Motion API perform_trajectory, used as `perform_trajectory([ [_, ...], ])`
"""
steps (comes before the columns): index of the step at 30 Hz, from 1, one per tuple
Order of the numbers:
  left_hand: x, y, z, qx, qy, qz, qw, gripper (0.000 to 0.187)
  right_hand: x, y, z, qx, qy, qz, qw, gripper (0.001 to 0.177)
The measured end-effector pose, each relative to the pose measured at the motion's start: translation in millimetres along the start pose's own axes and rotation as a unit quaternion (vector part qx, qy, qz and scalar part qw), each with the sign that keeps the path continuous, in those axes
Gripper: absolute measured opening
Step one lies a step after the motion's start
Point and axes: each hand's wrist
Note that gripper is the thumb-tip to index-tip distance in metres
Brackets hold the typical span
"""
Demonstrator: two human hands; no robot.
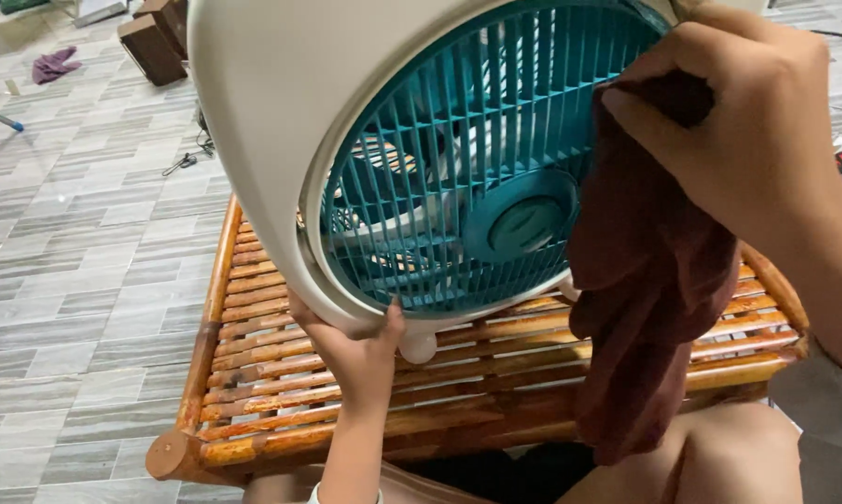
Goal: Cleaning the front grill of an electric fan using a cloth
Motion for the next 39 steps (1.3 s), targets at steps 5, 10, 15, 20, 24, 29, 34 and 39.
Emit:
perform_trajectory([
  [5,-1.6,-1.0,-0.6,-0.013,0.01,-0.032,0.999,0.101,-1.6,4.0,-11.8,0.067,-0.001,0.003,0.998,0.016],
  [10,-1.8,3.5,-2.2,-0.018,0.01,-0.039,0.999,0.099,5.1,-5.4,-16.3,0.063,0.015,-0.03,0.997,0.017],
  [15,-1.2,-0.3,-2.0,-0.01,0.009,-0.052,0.999,0.094,6.9,-2.6,-14.5,0.056,0.016,-0.013,0.998,0.015],
  [20,0.5,-2.1,0.9,0.08,-0.037,0.033,0.996,0.105,34.7,-25.1,-30.1,0.079,0.021,0.058,0.995,0.015],
  [24,2.1,-0.1,-0.2,0.071,-0.056,0.04,0.995,0.11,46.0,-39.0,-32.6,0.07,0.026,0.149,0.986,0.018],
  [29,6.5,9.7,-2.2,0.069,-0.088,0.083,0.99,0.105,41.0,-34.2,-29.8,0.097,0.071,0.08,0.989,0.014],
  [34,6.1,-8.0,-0.1,0.073,-0.086,0.116,0.987,0.111,30.2,-20.5,-21.0,0.073,0.071,0.084,0.991,0.015],
  [39,9.7,-7.9,-3.4,0.076,-0.065,0.158,0.982,0.128,17.0,0.5,-6.8,0.056,0.077,0.013,0.995,0.016],
])
Point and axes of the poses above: each hand's wrist, its own z-axis towards the middle knuckle, its own x-axis out of the palm, y = z × x, and after that the axes turned 1 degree about -x, right-handed
